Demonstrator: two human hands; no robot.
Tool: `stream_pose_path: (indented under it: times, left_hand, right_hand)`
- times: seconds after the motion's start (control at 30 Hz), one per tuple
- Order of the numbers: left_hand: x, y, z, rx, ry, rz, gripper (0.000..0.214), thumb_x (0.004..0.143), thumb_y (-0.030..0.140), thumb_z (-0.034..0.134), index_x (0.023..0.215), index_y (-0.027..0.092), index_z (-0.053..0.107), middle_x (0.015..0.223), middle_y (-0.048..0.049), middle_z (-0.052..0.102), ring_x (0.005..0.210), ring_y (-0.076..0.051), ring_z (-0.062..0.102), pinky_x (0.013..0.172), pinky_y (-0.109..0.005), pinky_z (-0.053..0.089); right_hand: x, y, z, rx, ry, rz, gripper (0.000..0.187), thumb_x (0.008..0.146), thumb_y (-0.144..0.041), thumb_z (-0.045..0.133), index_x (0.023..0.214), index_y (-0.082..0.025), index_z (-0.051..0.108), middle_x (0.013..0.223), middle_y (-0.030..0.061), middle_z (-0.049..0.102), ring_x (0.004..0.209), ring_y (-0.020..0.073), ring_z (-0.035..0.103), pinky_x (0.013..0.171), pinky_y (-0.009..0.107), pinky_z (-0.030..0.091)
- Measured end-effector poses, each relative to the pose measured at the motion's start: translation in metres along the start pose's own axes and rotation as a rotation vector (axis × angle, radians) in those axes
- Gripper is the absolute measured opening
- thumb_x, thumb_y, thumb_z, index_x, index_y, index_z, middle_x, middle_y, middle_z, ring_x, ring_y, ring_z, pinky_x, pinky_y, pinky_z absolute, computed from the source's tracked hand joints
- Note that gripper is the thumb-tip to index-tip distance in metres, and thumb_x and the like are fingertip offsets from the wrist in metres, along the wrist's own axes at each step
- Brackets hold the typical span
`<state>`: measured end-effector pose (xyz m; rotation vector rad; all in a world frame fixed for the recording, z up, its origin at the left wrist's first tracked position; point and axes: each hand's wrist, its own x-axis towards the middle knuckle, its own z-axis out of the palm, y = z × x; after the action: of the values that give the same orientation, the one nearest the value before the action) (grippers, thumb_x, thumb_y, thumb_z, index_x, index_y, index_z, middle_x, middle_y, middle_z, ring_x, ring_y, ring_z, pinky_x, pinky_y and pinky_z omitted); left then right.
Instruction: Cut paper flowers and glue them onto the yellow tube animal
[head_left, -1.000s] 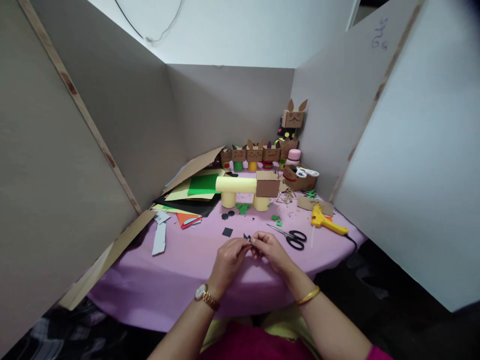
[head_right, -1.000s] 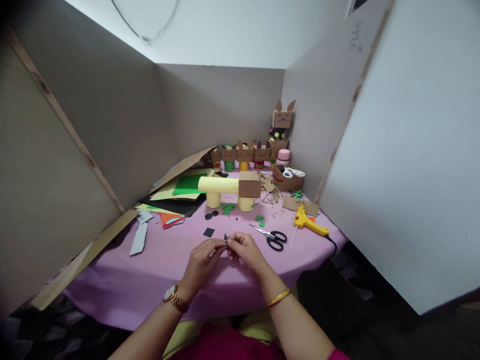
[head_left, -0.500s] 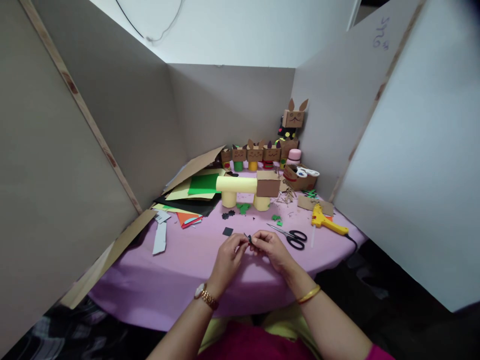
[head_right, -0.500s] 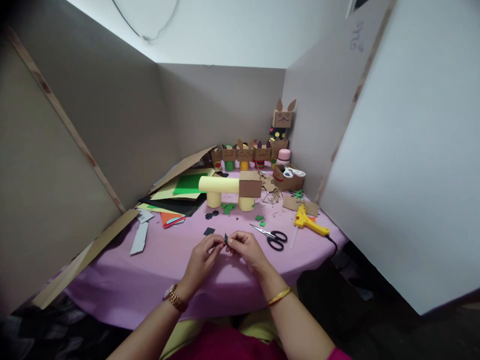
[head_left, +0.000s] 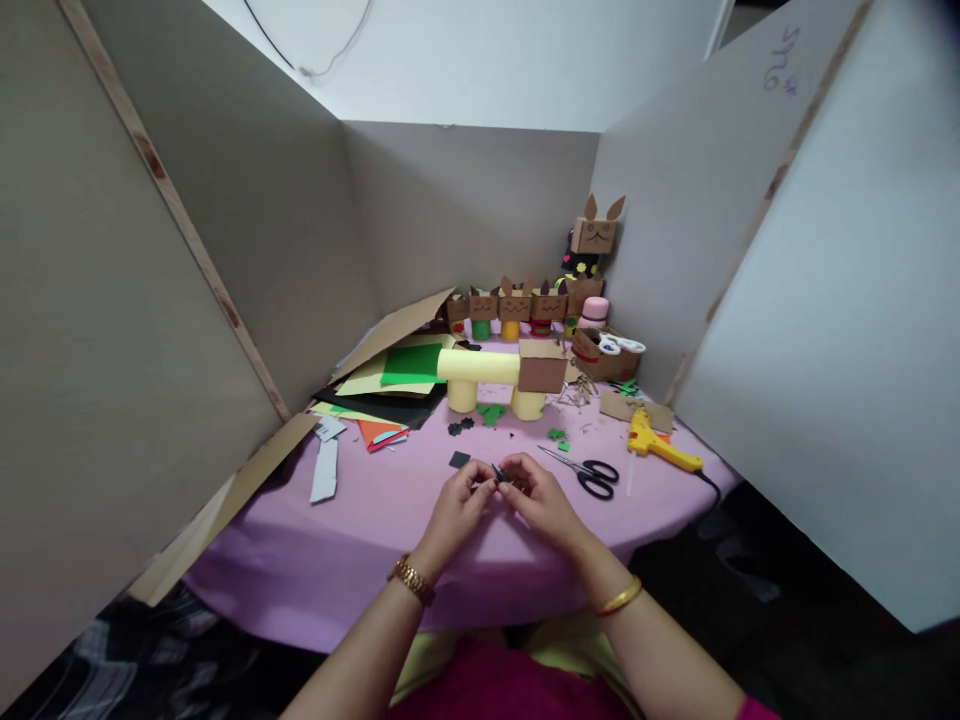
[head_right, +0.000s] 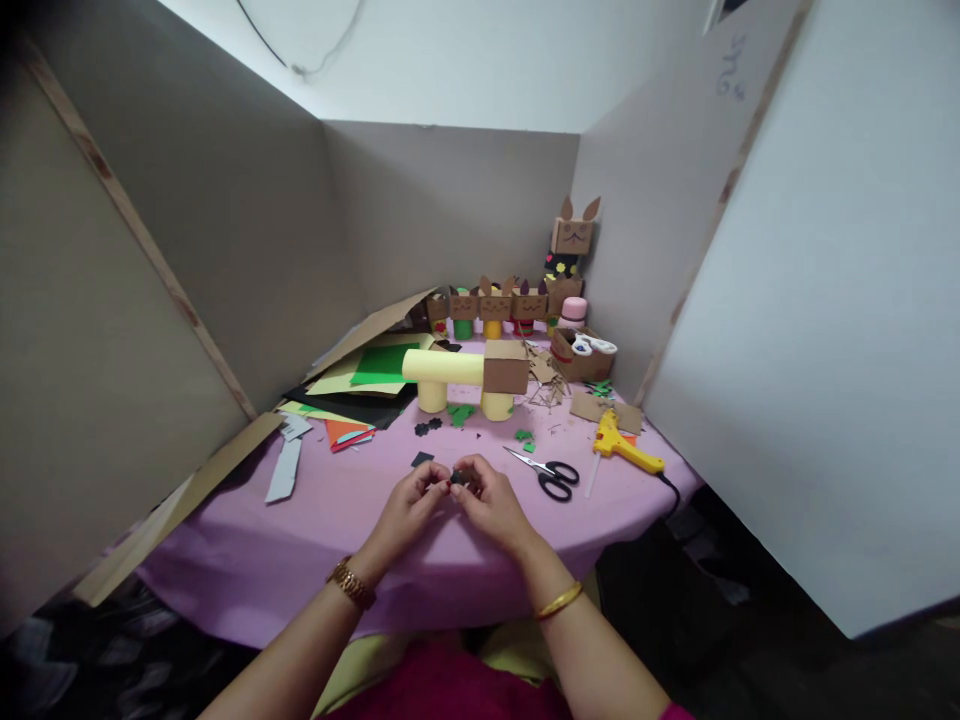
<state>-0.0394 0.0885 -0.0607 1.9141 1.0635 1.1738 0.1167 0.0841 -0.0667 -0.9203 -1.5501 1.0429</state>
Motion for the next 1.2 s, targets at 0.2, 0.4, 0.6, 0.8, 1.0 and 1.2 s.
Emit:
stream_pose_path:
  times: [0.2, 0.4, 0.6, 0.8, 1.0, 1.2]
  left_hand:
    - [0.0, 0.0, 0.0, -0.001, -0.006, -0.015, 0.011, 0.084, 0.026, 0.047, 0.08, 0.018, 0.054, 0.075, 0.0006, 0.057, 0.071, -0.014, 0.055, 0.066, -0.024, 0.044]
    - [0.001, 0.001, 0.001, 0.065, -0.01, -0.009, 0.01, 0.085, 0.024, 0.047, 0.08, 0.019, 0.053, 0.076, -0.0002, 0.058, 0.071, -0.015, 0.056, 0.066, -0.025, 0.044]
    - [-0.007, 0.005, 0.009, 0.197, -0.071, 0.053, 0.011, 0.084, 0.018, 0.05, 0.076, 0.02, 0.056, 0.077, -0.0017, 0.058, 0.075, -0.018, 0.054, 0.07, -0.029, 0.041]
    - [-0.029, 0.009, 0.019, 0.466, -0.117, 0.084, 0.014, 0.085, 0.017, 0.05, 0.075, 0.018, 0.06, 0.077, -0.0051, 0.058, 0.079, -0.021, 0.052, 0.073, -0.033, 0.04]
    - [-0.029, 0.014, 0.017, 0.511, -0.13, 0.045, 0.008, 0.082, 0.015, 0.054, 0.079, 0.017, 0.062, 0.08, -0.0051, 0.061, 0.081, -0.02, 0.054, 0.075, -0.032, 0.043]
    - [-0.027, 0.017, 0.017, 0.5, -0.11, 0.038, 0.012, 0.081, 0.014, 0.055, 0.075, 0.017, 0.065, 0.078, -0.0052, 0.062, 0.08, -0.019, 0.056, 0.075, -0.031, 0.044]
  right_hand:
    - [-0.002, -0.001, 0.0, -0.238, 0.056, -0.132, 0.007, 0.082, -0.022, 0.055, 0.08, -0.02, 0.062, 0.075, 0.0021, 0.063, 0.067, 0.0165, 0.057, 0.062, 0.027, 0.043]
    - [-0.001, -0.001, -0.001, -0.33, 0.1, -0.157, 0.01, 0.082, -0.019, 0.055, 0.076, -0.021, 0.064, 0.074, 0.0034, 0.062, 0.071, 0.0187, 0.058, 0.066, 0.029, 0.043]
    - [-0.019, 0.0, -0.008, -0.562, 0.069, -0.171, 0.015, 0.084, -0.015, 0.053, 0.079, -0.021, 0.065, 0.078, 0.0056, 0.06, 0.075, 0.0208, 0.056, 0.069, 0.032, 0.041]
    - [-0.04, 0.003, -0.012, -0.807, -0.042, -0.151, 0.011, 0.084, -0.014, 0.058, 0.077, -0.019, 0.065, 0.079, 0.0053, 0.06, 0.08, 0.0213, 0.053, 0.071, 0.031, 0.041]
    - [-0.037, 0.002, -0.012, -0.737, -0.022, -0.104, 0.01, 0.079, -0.009, 0.063, 0.075, -0.018, 0.065, 0.078, 0.0041, 0.06, 0.081, 0.0201, 0.054, 0.075, 0.031, 0.043]
    - [-0.035, 0.003, -0.012, -0.745, -0.024, -0.096, 0.009, 0.079, -0.009, 0.063, 0.074, -0.017, 0.065, 0.079, 0.005, 0.061, 0.081, 0.0206, 0.054, 0.074, 0.032, 0.043]
